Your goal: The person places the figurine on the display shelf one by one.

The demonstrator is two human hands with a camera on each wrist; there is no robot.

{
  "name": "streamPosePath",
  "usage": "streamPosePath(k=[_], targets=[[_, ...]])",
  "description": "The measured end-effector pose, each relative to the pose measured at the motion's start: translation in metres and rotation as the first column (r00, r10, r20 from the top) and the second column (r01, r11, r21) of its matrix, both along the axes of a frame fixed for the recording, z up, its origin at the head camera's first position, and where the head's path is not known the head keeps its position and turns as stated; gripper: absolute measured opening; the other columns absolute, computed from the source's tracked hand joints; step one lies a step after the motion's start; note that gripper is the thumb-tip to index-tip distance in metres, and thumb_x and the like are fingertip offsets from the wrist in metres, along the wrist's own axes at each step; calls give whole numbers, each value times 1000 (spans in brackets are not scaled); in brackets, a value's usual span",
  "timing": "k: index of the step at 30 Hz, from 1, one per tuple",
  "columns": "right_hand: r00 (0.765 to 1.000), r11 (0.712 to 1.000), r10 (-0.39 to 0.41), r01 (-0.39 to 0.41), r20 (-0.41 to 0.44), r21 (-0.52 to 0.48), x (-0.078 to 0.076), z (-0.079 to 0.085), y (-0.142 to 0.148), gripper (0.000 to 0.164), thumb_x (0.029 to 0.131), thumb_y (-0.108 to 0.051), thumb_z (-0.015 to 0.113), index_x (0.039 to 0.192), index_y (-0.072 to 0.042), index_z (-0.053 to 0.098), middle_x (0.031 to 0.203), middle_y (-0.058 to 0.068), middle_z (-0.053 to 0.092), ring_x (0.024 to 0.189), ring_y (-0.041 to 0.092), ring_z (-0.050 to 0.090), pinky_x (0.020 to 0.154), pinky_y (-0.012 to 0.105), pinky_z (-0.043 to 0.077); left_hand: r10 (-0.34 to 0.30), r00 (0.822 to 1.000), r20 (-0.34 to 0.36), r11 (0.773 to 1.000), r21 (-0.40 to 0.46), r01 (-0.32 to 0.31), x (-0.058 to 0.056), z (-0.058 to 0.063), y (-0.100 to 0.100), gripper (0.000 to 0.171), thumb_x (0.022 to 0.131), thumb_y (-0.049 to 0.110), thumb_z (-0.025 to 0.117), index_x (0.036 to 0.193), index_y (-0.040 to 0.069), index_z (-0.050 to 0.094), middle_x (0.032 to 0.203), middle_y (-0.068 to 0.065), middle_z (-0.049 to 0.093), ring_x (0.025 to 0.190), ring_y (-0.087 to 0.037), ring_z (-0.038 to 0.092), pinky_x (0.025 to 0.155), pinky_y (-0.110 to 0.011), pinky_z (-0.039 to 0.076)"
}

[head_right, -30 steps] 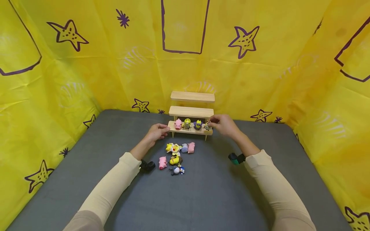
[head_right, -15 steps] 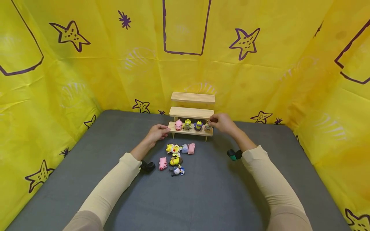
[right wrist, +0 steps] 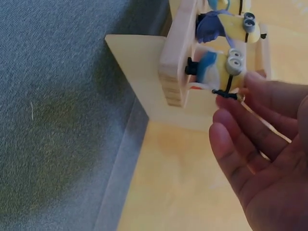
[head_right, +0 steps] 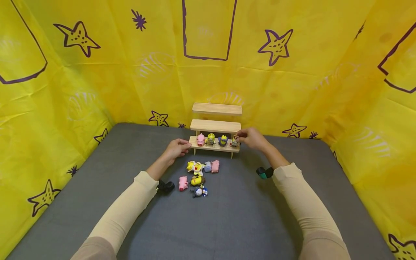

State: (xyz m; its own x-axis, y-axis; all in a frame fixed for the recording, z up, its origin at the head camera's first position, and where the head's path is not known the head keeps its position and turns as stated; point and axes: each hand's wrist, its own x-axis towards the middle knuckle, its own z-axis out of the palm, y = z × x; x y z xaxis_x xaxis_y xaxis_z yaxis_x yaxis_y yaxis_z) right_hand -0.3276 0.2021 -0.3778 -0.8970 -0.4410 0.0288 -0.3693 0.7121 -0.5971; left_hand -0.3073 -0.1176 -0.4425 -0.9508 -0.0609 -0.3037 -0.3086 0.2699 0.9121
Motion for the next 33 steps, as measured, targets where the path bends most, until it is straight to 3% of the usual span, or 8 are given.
streamPosePath(k=[8, 14, 21, 28, 33], targets=[[1000, 1000, -8, 8, -4, 7, 1, 0, 1, 29, 96, -6, 58, 121, 10, 61, 113, 28, 67, 100, 37, 64, 84, 46, 52, 2, 1000, 8, 1000, -11, -2, 0, 1, 0, 32, 93, 25, 66, 119, 7, 60, 110, -11, 64, 90, -20, 61, 73, -27, 47], [998, 998, -62, 62, 15, -7, 8, 16, 6, 36, 99, -2, 50, 133, 9, 52, 122, 30, 61, 112, 42, 57, 91, 52, 47, -2, 1000, 7, 1000, -16, 2, 0, 2, 1, 32, 94, 26, 65, 119, 7, 60, 111, -11, 64, 91, -20, 61, 73, -27, 47], [987, 992, -123, 119, -104, -48, 25, 35, -4, 30, 98, -10, 57, 123, 6, 61, 118, 27, 64, 108, 41, 59, 87, 51, 48, 10, 1000, 29, 1000, -15, -9, 0, 3, 1, 33, 94, 27, 65, 121, 8, 59, 112, -11, 63, 91, -21, 59, 75, -28, 48], [973, 998, -1, -14, -229, -66, 41, 35, -26, 22, 93, -6, 63, 111, 7, 68, 101, 23, 70, 91, 34, 65, 79, 47, 53, 3, 1000, 28, 1000, -6, -3, 1, 3, 0, 33, 94, 26, 65, 121, 7, 59, 112, -11, 63, 90, -20, 59, 77, -29, 48], [957, 992, 111, -123, -268, -31, 53, 25, -45, 19, 90, -5, 66, 105, 5, 71, 96, 17, 71, 86, 28, 65, 74, 40, 53, 10, 1000, 28, 1000, 2, -10, 1, 3, 1, 33, 94, 26, 65, 120, 7, 59, 112, -11, 63, 91, -20, 60, 77, -29, 48]])
